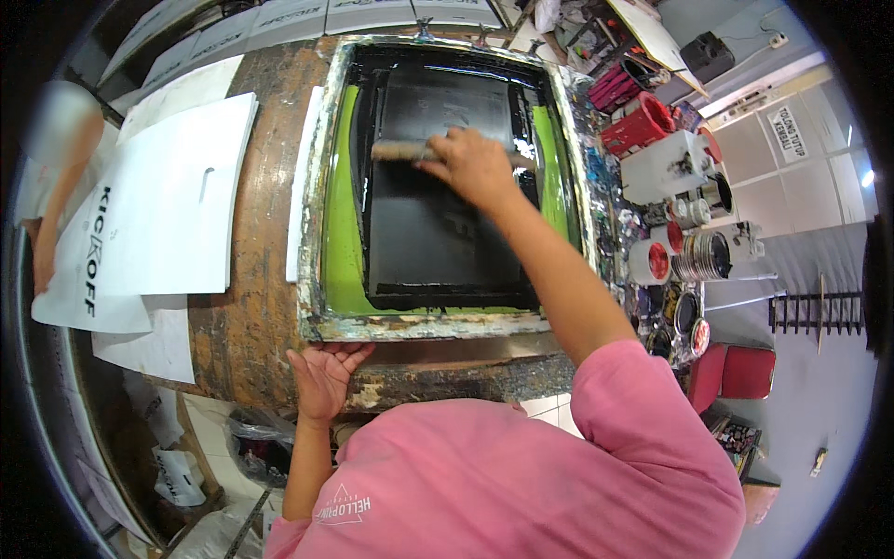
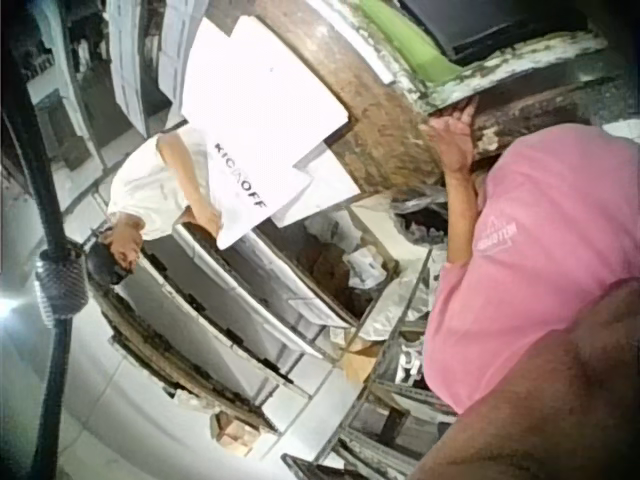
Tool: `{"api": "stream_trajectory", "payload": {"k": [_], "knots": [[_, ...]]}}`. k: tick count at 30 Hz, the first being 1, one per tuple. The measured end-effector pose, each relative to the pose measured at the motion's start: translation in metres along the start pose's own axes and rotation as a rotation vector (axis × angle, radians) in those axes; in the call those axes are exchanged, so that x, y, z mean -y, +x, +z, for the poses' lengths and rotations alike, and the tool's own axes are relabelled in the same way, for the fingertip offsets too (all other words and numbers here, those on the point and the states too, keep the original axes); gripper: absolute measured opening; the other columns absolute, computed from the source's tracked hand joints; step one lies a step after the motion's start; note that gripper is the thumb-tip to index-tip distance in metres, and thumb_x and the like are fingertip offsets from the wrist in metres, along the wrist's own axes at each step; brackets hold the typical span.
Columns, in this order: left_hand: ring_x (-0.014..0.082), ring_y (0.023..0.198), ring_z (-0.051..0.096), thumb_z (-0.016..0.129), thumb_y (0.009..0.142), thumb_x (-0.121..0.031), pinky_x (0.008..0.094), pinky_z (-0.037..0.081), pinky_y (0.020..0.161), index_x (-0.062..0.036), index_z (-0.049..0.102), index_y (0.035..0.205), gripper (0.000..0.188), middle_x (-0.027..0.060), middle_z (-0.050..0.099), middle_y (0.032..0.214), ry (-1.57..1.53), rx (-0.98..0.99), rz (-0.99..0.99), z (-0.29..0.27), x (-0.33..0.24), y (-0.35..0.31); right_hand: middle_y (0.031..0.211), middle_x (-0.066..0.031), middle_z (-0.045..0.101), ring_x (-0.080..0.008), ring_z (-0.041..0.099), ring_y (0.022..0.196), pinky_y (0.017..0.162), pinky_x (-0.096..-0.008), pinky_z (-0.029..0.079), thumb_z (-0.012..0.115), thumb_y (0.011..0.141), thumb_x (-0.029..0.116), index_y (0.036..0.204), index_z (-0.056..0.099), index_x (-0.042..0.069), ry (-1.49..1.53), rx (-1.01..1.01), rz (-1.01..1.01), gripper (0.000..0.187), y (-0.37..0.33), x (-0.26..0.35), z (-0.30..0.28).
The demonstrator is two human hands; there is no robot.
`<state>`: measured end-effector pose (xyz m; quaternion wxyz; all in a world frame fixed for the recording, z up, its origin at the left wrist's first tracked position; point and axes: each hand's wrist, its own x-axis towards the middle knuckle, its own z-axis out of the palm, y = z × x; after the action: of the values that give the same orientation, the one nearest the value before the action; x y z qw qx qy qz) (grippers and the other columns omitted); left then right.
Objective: The person performs screen printing on plastic bags by using a squeegee to spread ink across a mesh screen stencil, lifting the screen, and then moving the printed bags to a storage rack.
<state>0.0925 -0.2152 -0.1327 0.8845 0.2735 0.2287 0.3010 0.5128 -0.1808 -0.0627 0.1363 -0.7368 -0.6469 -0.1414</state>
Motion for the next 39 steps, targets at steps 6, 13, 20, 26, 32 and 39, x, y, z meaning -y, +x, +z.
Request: {"api": "stream_trajectory", "payload": {"k": [6,13,20,26,32,39], "knots": [[0.0400,0.134,0.060,0.034,0.099,-0.086,0.0588,0.044,0.119,0.0077,0.042,0.151,0.108,0.0270,0.061,0.142,-0.010,0.089,0.015,0.003,-0.003,0.004,0.095,-0.0108,0.065,-0.0327,0.067,0.092,0.073,-0.0455,0.058,0.077,0.091,0.044,0.102,0.067,0.011,0.074,0.081,0.029,0.036,-0.091,0.077,-0.051],[0.0427,0.135,0.058,0.035,0.098,-0.087,0.0573,0.043,0.120,0.0107,0.040,0.151,0.111,0.0287,0.059,0.144,-0.018,0.099,-0.007,0.006,-0.006,0.005,0.093,-0.0100,0.066,-0.0323,0.069,0.089,0.070,-0.0455,0.058,0.076,0.092,0.046,0.098,0.067,0.010,0.121,0.203,0.056,0.038,-0.136,0.123,-0.098],[0.0422,0.132,0.061,0.031,0.101,-0.084,0.0578,0.045,0.120,0.0112,0.048,0.143,0.105,0.0279,0.064,0.136,-0.036,0.117,0.036,0.005,-0.005,0.006,0.102,-0.0142,0.062,-0.0342,0.066,0.100,0.077,-0.0463,0.056,0.070,0.098,0.045,0.101,0.063,0.005,0.158,0.161,0.075,0.040,-0.141,0.125,-0.108],[0.0475,0.134,0.058,0.035,0.098,-0.086,0.0586,0.042,0.122,0.0093,0.055,0.132,0.103,0.0292,0.066,0.132,-0.050,0.133,0.065,0.008,-0.007,0.004,0.103,-0.0101,0.062,-0.0296,0.061,0.106,0.108,-0.0525,0.042,0.073,0.095,0.039,0.112,0.068,0.007,-0.059,0.048,0.080,0.037,-0.162,0.160,-0.119],[0.0547,0.143,0.047,0.045,0.088,-0.094,0.0622,0.034,0.126,0.0123,0.048,0.139,0.118,0.0380,0.052,0.146,-0.181,0.362,0.144,0.054,-0.051,0.002,0.100,-0.0094,0.062,-0.0299,0.060,0.104,0.102,-0.0546,0.042,0.071,0.094,0.036,0.112,0.068,0.008,-0.087,-0.170,0.126,0.034,-0.127,0.164,-0.168],[0.0490,0.153,0.036,0.047,0.084,-0.097,0.0600,0.029,0.127,0.0049,0.031,0.164,0.130,0.0299,0.042,0.163,0.126,0.419,0.402,0.121,-0.109,0.033,0.088,-0.0105,0.066,-0.0322,0.065,0.091,0.087,-0.0516,0.043,0.067,0.094,0.040,0.092,0.065,0.008,-0.098,-0.392,0.022,0.032,-0.026,0.115,-0.238]]}}
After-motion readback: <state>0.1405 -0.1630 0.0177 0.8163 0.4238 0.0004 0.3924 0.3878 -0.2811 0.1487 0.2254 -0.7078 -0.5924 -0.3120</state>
